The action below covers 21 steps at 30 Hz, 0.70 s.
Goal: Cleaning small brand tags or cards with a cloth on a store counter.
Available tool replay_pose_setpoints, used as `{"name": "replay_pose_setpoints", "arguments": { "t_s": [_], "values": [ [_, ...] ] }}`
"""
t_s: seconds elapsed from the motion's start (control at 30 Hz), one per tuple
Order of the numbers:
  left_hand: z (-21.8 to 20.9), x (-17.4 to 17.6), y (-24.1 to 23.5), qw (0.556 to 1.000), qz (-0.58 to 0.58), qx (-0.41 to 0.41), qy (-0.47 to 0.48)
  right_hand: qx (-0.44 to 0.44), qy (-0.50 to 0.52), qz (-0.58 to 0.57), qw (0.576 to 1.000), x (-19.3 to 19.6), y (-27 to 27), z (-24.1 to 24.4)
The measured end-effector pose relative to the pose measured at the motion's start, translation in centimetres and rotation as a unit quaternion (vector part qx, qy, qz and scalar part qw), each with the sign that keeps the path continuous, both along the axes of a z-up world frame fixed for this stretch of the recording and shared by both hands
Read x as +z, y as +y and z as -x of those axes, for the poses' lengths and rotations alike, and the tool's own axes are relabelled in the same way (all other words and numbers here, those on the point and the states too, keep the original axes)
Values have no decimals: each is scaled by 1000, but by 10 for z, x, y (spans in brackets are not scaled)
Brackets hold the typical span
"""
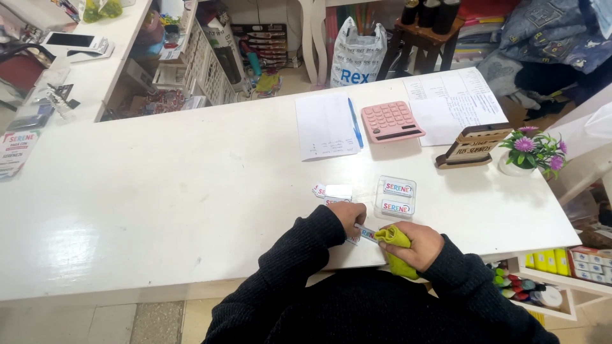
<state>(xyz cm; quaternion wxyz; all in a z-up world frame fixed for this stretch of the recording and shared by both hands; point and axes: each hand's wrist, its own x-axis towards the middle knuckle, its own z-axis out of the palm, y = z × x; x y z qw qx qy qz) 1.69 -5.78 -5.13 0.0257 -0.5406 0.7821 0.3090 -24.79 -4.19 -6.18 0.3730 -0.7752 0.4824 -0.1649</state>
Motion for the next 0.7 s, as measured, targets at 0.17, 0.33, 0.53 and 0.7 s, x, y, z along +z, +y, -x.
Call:
{"name": "replay_pose_setpoints", "arguments": {
  "t_s": [0.17, 0.33, 0.53, 0.7],
  "values": [
    [12, 33, 12, 993, 72, -64, 69, 33, 3, 87, 996, -9, -10, 1],
    [33, 22, 17, 984, 120, -103, 79, 50, 27, 89, 994, -21, -11, 4],
    [33, 46, 21, 979, 42, 5, 202, 32, 46, 77, 995, -25, -15, 20],
    [27, 69, 9, 981, 30, 79, 174, -45, 127, 39, 990, 4, -4, 20]
  ]
}}
